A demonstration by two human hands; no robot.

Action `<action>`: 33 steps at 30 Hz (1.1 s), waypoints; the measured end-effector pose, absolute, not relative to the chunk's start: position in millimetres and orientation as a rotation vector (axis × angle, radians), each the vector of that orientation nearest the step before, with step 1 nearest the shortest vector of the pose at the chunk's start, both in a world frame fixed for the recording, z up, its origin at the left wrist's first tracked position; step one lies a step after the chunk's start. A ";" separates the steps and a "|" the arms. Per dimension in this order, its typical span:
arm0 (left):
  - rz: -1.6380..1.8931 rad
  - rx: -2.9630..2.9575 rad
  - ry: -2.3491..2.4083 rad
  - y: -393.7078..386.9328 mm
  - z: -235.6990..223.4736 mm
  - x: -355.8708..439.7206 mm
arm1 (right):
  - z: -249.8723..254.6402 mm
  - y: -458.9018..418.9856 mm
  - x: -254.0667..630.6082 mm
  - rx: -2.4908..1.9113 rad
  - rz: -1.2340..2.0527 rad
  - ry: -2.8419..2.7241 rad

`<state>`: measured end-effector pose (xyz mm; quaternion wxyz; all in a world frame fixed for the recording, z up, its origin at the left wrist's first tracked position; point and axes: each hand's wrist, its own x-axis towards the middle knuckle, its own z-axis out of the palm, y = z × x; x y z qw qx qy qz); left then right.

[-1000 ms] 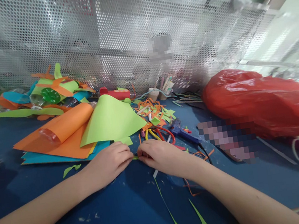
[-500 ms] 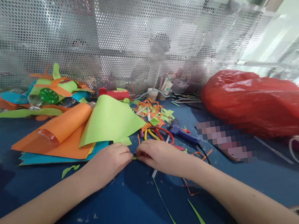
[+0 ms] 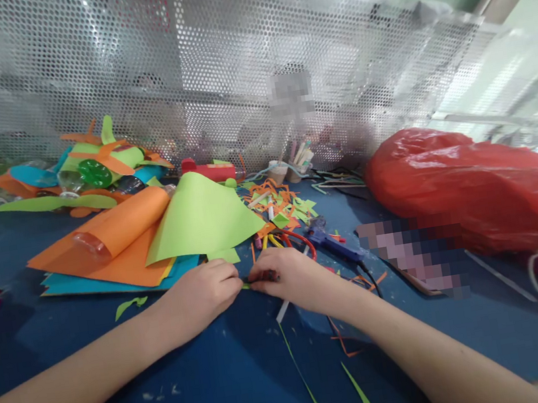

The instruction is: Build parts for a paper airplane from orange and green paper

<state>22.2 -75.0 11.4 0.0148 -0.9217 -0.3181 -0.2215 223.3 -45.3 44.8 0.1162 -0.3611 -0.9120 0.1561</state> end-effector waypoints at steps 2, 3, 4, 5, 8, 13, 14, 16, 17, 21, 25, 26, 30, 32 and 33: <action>-0.678 -2.874 -1.042 -75.9 11.5 22.4 | 42.2 -46.8 222.6 -1.038 0.403 -2.683; -0.679 -2.881 -1.062 -76.3 11.8 22.5 | 41.2 -47.6 222.1 -1.029 0.384 -2.689; -0.693 -2.888 -1.086 -76.8 12.3 22.6 | 40.5 -48.4 221.5 -1.023 0.371 -2.694; -0.706 -2.897 -1.103 -77.3 12.8 22.7 | 40.0 -49.1 220.9 -1.023 0.364 -2.699; -0.700 -2.925 -1.105 -77.9 13.6 23.0 | 39.9 -50.3 219.1 -1.057 0.363 -2.695; -0.679 -2.922 -1.072 -76.5 12.0 22.8 | 40.7 -52.1 219.1 -1.054 0.404 -2.687; -0.681 -2.918 -1.058 -76.2 11.3 22.6 | 40.6 -52.6 219.3 -1.044 0.404 -2.692; -0.679 -2.901 -1.024 -75.8 10.0 21.9 | 40.2 -53.8 219.4 -1.034 0.395 -2.692; -0.671 -2.888 -1.013 -75.7 9.4 21.6 | 39.9 -54.5 219.2 -1.039 0.394 -2.685; -0.634 -2.833 -1.011 -76.1 7.9 21.0 | 38.8 -57.1 217.2 -1.127 0.424 -2.628; -0.647 -2.829 -1.007 -76.1 7.7 21.4 | 38.2 -58.4 215.8 -1.157 0.465 -2.596; -0.654 -2.832 -1.001 -76.0 7.8 21.5 | 38.1 -58.6 215.6 -1.150 0.474 -2.590; -0.670 -2.864 -0.988 -76.0 8.8 21.5 | 39.1 -60.2 214.7 -1.130 0.494 -2.586; -0.676 -2.867 -0.984 -76.2 8.8 21.4 | 40.2 -61.1 214.2 -1.144 0.476 -2.585; -0.683 -2.860 -0.979 -76.2 8.6 21.3 | 40.8 -61.5 214.0 -1.153 0.459 -2.586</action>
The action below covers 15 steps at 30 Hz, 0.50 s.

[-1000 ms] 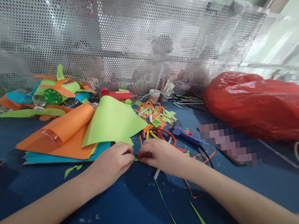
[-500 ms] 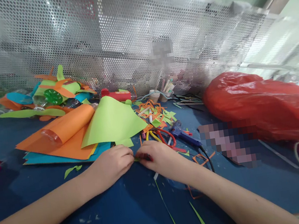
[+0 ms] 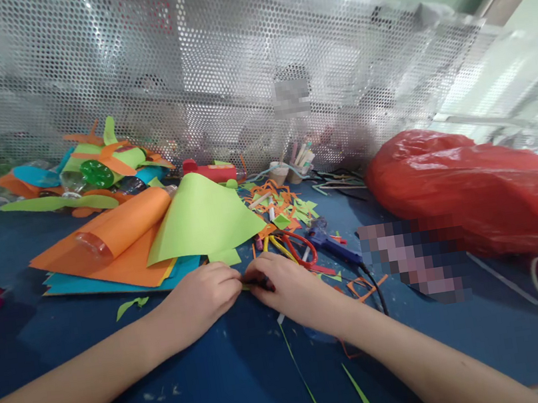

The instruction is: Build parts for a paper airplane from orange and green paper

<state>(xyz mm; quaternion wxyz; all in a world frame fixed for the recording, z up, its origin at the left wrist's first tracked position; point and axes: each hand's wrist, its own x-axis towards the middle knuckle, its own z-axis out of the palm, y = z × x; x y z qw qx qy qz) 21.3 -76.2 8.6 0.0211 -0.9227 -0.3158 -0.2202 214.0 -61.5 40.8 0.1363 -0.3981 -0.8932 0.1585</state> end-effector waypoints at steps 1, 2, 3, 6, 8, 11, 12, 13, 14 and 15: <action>-0.689 -2.854 -0.971 -76.3 8.2 21.1 | 41.2 -61.8 213.9 -1.155 0.439 -2.592; -0.691 -2.851 -0.965 -76.3 7.8 21.0 | 41.6 -62.0 213.9 -1.152 0.419 -2.604; -0.690 -2.850 -0.963 -76.3 7.4 20.9 | 41.7 -62.1 213.9 -1.147 0.400 -2.616; -0.668 -2.864 -0.967 -76.3 7.0 20.6 | 41.6 -61.8 213.9 -1.127 0.369 -2.644; -0.653 -2.868 -0.970 -76.5 7.4 20.6 | 41.1 -61.6 213.9 -1.131 0.369 -2.645; -0.646 -2.859 -0.970 -76.7 8.0 20.5 | 40.4 -61.4 214.0 -1.130 0.414 -2.619; -0.648 -2.860 -0.969 -76.7 8.1 20.5 | 40.2 -61.2 214.2 -1.130 0.438 -2.609; -0.652 -2.865 -0.966 -76.6 8.2 20.5 | 40.1 -61.1 214.3 -1.132 0.459 -2.599; -0.661 -2.872 -0.964 -76.4 8.4 20.6 | 40.0 -60.9 214.5 -1.135 0.477 -2.592; -0.675 -2.879 -0.964 -76.2 8.6 20.6 | 40.0 -60.7 214.7 -1.141 0.493 -2.587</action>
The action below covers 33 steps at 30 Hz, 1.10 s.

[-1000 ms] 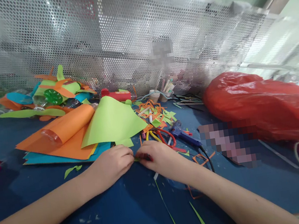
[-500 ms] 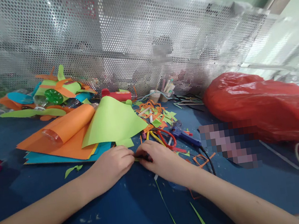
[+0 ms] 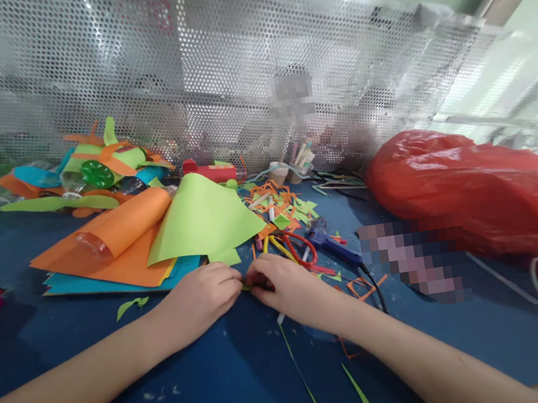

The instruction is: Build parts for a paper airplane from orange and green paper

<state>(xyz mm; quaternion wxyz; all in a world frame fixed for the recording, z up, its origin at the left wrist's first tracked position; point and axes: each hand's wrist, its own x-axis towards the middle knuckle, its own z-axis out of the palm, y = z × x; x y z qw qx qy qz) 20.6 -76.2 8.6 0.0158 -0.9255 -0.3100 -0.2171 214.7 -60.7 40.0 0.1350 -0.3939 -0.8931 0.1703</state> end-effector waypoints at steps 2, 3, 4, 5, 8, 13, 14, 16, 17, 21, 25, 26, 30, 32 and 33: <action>-0.706 -2.895 -0.975 -75.6 9.3 20.7 | 40.2 -60.3 215.1 -1.157 0.524 -2.575; -0.720 -2.904 -0.986 -75.3 9.8 20.7 | 40.3 -60.1 215.4 -1.164 0.543 -2.566; -0.733 -2.914 -1.001 -75.1 10.4 20.7 | 40.4 -59.9 215.6 -1.171 0.560 -2.557; -0.741 -2.923 -1.018 -74.8 10.9 20.5 | 40.6 -59.8 215.8 -1.176 0.579 -2.545; -0.770 -2.931 -1.051 -74.5 12.3 19.3 | 41.2 -59.1 216.0 -1.181 0.654 -2.493; -1.096 -2.878 -1.219 -76.1 17.7 17.4 | 46.2 -57.8 214.5 -1.141 0.793 -2.354; -1.208 -2.871 -1.326 -76.5 19.8 17.5 | 48.1 -58.0 214.1 -1.116 0.792 -2.322; -1.503 -2.863 -1.555 -76.8 24.8 18.1 | 52.0 -59.4 213.3 -1.056 0.783 -2.253; -1.680 -2.853 -1.662 -76.8 27.2 18.8 | 53.6 -60.3 213.0 -1.031 0.784 -2.216; -2.406 -2.702 -1.941 -77.8 32.4 23.1 | 54.2 -63.6 211.3 -0.994 0.826 -2.068; -2.892 -2.498 -2.167 -82.9 30.1 28.8 | 48.4 -63.4 207.4 -0.958 0.988 -1.909; -2.972 -2.440 -2.189 -84.3 29.2 29.9 | 47.3 -63.2 206.4 -0.950 1.042 -1.875; -2.971 -2.334 -2.214 -86.9 27.7 31.6 | 45.8 -62.9 203.7 -0.956 1.220 -1.799; -2.860 -2.394 -2.194 -86.5 27.2 31.0 | 45.7 -63.1 203.5 -0.956 1.268 -1.784; -2.806 -2.434 -2.182 -86.1 26.9 30.4 | 45.4 -63.1 203.6 -0.954 1.285 -1.779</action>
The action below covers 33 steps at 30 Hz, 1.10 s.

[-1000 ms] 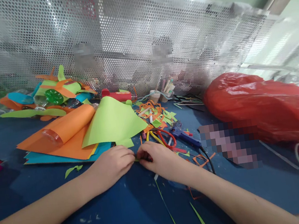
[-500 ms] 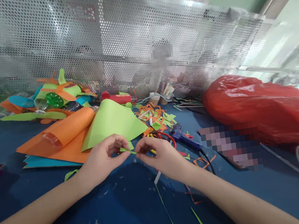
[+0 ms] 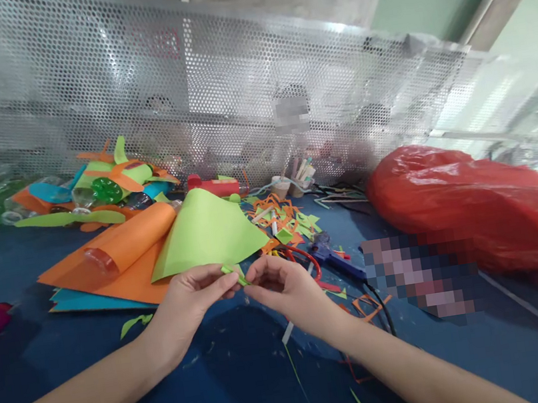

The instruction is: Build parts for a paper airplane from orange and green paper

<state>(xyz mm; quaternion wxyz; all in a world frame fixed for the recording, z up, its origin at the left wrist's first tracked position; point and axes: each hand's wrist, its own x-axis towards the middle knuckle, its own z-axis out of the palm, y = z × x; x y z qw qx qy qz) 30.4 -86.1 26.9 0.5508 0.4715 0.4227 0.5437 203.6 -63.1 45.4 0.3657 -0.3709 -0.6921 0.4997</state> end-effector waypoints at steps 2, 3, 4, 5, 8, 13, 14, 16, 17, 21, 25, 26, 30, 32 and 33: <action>1.275 1.172 1.012 -85.3 26.1 29.3 | 44.2 -63.0 204.0 -0.947 1.311 -1.770; 1.272 1.195 1.021 -85.0 25.8 28.9 | 43.4 -62.8 204.1 -0.945 1.319 -1.764; 1.273 1.216 1.033 -84.9 25.5 28.5 | 42.6 -62.6 204.1 -0.942 1.322 -1.760; 1.271 1.235 1.045 -85.0 25.5 28.2 | 41.8 -62.3 204.0 -0.939 1.320 -1.756; 1.264 1.273 1.086 -86.2 26.5 27.8 | 41.0 -61.9 203.5 -0.940 1.315 -1.751; 1.260 1.287 1.084 -88.9 29.8 29.0 | 44.2 -62.8 202.5 -0.939 1.340 -1.741; 1.262 1.288 1.072 -89.4 30.5 29.4 | 44.6 -62.9 202.3 -0.939 1.349 -1.736; 1.268 1.281 1.047 -90.2 31.7 30.1 | 44.5 -62.7 202.0 -0.936 1.367 -1.725; 1.271 1.277 1.035 -90.7 32.2 30.4 | 44.1 -62.4 201.9 -0.933 1.373 -1.719; 1.268 1.270 1.015 -91.8 33.9 30.7 | 42.7 -61.4 201.9 -0.922 1.382 -1.712; 1.246 1.233 1.028 -90.5 34.6 30.5 | 43.7 -61.7 202.7 -0.935 1.377 -1.725; 1.244 1.224 1.026 -90.0 34.5 30.5 | 44.0 -61.8 203.0 -0.937 1.372 -1.728; 1.245 1.193 1.019 -89.3 33.5 30.3 | 43.9 -62.2 203.5 -0.933 1.366 -1.726; 1.248 1.178 1.010 -89.9 33.3 30.4 | 43.7 -61.9 203.4 -0.932 1.388 -1.704; 1.249 1.170 1.005 -90.3 33.3 30.5 | 43.7 -61.8 203.3 -0.931 1.402 -1.691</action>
